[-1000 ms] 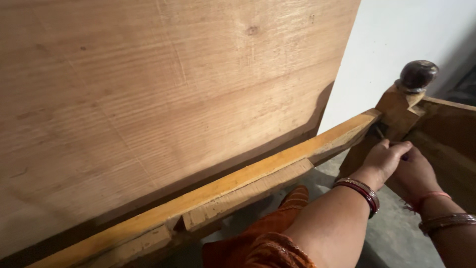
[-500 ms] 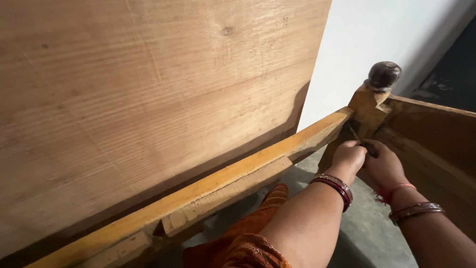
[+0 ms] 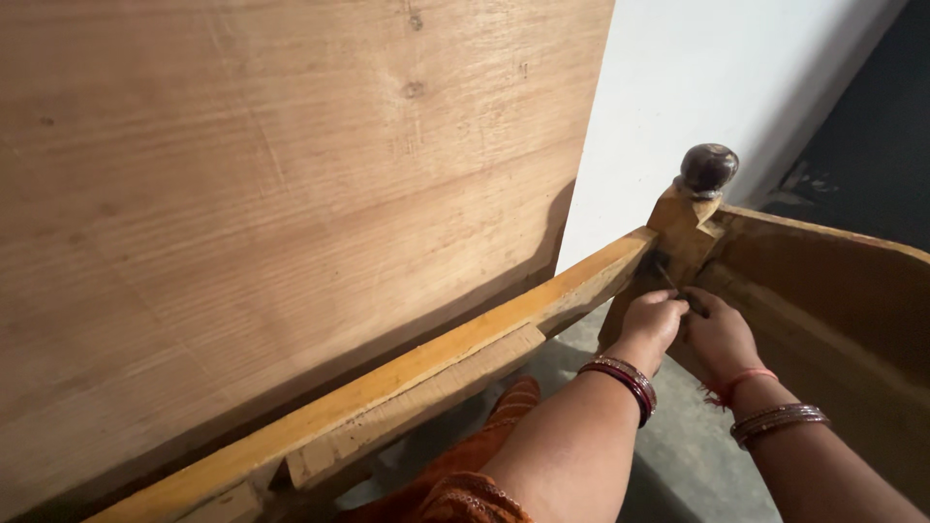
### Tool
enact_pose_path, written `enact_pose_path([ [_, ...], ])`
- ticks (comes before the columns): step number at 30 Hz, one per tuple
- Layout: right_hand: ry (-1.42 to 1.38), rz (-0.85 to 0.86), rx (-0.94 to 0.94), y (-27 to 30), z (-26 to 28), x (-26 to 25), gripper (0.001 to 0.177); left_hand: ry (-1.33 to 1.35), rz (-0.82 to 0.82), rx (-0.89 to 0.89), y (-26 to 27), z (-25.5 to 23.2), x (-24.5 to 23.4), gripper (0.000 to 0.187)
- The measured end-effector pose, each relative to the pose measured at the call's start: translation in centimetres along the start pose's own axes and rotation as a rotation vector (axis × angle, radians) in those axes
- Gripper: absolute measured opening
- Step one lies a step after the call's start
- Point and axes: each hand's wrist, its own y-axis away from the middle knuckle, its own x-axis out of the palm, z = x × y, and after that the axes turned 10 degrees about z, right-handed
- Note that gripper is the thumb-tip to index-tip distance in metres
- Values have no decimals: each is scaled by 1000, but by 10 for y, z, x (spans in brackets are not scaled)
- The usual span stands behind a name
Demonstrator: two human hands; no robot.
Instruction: The person removes wooden slats from a bed frame, then uses a screwdriver and pliers to loosen and remove screws from the frame joints. The person works on multiple corners of the frame, using both hands to stabilize and manipulate the tools.
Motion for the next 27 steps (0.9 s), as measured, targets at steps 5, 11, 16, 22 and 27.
enact_pose_path([
  [5, -115, 40, -62, 0, 2, 1, 50, 4, -2, -5, 4, -5, -3, 52],
  [11, -87, 65, 21, 3, 8, -3, 48, 0, -67, 37, 3, -5, 0, 48],
  [16, -68, 62, -58, 6, 8, -4, 44, 5, -107, 21, 3, -3, 2, 42],
  [22, 54, 19, -36, 1, 7, -4, 43, -19, -80, 63, -4, 1, 1, 42],
  [27, -4, 15, -19, -1, 4, -4, 45, 31, -51, 76, -6, 4, 1, 44],
])
